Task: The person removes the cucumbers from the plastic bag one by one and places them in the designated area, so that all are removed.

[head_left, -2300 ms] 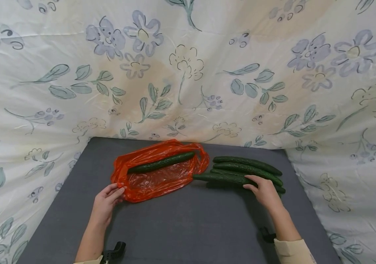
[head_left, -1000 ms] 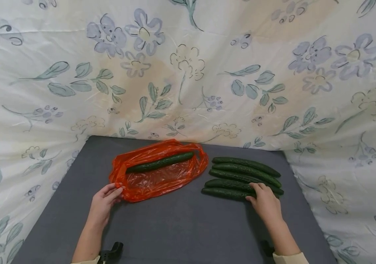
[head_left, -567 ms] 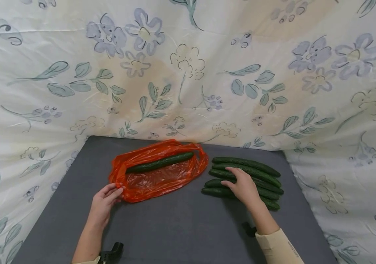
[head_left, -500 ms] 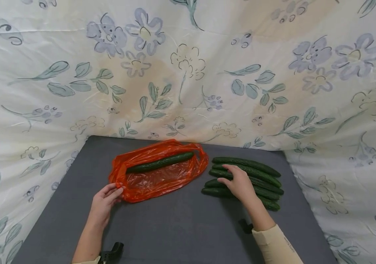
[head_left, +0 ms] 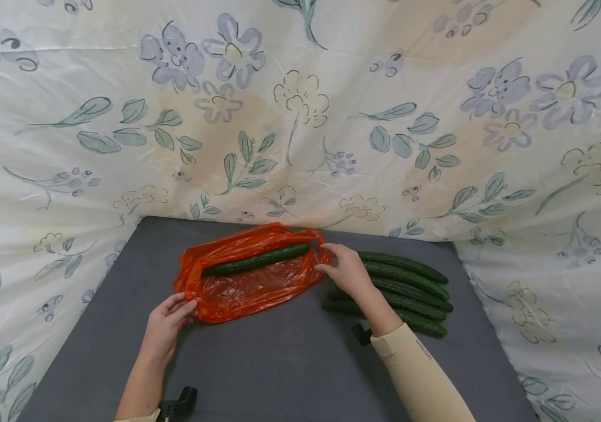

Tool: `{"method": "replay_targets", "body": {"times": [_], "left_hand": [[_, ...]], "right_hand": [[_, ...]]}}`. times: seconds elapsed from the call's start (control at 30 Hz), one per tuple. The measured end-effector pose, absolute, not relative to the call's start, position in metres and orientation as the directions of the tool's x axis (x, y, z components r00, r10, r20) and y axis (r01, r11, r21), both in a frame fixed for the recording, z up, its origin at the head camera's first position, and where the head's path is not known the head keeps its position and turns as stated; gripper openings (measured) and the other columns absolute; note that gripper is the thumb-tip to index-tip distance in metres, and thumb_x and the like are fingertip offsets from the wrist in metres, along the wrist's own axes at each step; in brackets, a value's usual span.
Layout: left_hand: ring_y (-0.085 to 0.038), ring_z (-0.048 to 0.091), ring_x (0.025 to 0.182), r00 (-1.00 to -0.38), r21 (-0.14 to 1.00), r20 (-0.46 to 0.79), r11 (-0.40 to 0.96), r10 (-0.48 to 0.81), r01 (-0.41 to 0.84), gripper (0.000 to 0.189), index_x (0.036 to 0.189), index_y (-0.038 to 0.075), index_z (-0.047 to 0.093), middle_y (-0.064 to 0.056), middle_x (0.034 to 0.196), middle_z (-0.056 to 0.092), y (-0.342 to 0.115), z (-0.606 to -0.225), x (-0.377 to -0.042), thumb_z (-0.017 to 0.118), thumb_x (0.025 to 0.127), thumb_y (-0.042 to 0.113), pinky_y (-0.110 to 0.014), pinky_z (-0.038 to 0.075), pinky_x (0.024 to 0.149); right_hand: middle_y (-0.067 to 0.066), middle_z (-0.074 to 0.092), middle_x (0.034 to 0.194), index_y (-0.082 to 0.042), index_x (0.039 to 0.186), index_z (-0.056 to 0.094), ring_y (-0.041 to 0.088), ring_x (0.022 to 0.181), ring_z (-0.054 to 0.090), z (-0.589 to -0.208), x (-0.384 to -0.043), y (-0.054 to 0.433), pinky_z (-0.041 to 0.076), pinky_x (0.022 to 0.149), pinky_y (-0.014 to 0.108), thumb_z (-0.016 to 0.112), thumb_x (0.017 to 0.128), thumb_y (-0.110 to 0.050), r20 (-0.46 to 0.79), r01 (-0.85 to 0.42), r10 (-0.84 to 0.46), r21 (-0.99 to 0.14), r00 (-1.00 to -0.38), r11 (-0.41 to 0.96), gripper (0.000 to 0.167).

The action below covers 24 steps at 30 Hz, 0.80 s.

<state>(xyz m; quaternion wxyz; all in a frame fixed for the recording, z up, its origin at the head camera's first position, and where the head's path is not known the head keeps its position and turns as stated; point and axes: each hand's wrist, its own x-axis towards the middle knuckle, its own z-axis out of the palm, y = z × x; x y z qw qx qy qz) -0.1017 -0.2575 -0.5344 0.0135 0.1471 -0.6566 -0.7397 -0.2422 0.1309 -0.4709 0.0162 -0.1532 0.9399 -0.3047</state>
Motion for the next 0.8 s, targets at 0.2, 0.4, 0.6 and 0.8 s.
{"method": "replay_targets", "body": {"times": [0.2, 0.4, 0.6, 0.8], "left_hand": [[-0.006, 0.067, 0.084, -0.951, 0.973, -0.213, -0.135, -0.224, -0.186, 0.033, 0.123, 0.005, 0.055, 0.017, 0.099, 0.073, -0.258, -0.537, -0.100, 0.066, 0.099, 0.026, -0.026, 0.056, 0.078], [-0.007, 0.067, 0.083, -0.946, 0.971, -0.223, -0.143, -0.234, -0.194, 0.028, 0.119, 0.007, 0.057, 0.017, 0.099, 0.072, -0.257, -0.538, -0.097, 0.067, 0.099, 0.025, -0.025, 0.056, 0.076], [-0.006, 0.067, 0.084, -0.953, 0.974, -0.208, -0.130, -0.218, -0.183, 0.028, 0.119, 0.008, 0.057, 0.018, 0.100, 0.072, -0.254, -0.534, -0.101, 0.065, 0.100, 0.027, -0.026, 0.056, 0.078], [-0.006, 0.066, 0.083, -0.950, 0.973, -0.211, -0.139, -0.230, -0.183, 0.027, 0.119, 0.008, 0.058, 0.018, 0.098, 0.073, -0.253, -0.531, -0.104, 0.066, 0.100, 0.026, -0.026, 0.056, 0.077]], "right_hand": [[0.010, 0.061, 0.139, -0.013, 0.139, 0.060, 0.033, 0.125, 0.059, -0.483, -0.262, 0.096, 0.052, 0.097, 0.052, 0.078, 0.090, -0.029, 0.044, -0.314, -0.350, -0.555, -0.936, 0.770, 0.055], [0.010, 0.055, 0.147, -0.010, 0.141, 0.058, 0.030, 0.138, 0.050, -0.499, -0.280, 0.068, 0.043, 0.111, 0.049, 0.070, 0.096, -0.017, -0.011, -0.401, -0.485, -0.548, -0.874, 0.735, 0.047], [0.008, 0.039, 0.161, -0.009, 0.152, 0.044, 0.029, 0.153, 0.026, -0.510, -0.287, 0.060, 0.030, 0.120, 0.048, 0.061, 0.101, -0.010, -0.102, -0.443, -0.538, -0.452, -0.837, 0.774, 0.055], [0.011, 0.058, 0.143, -0.010, 0.142, 0.057, 0.031, 0.138, 0.048, -0.513, -0.278, 0.062, 0.043, 0.111, 0.046, 0.059, 0.102, -0.011, -0.001, -0.451, -0.487, -0.373, -0.874, 0.811, 0.040]]}}
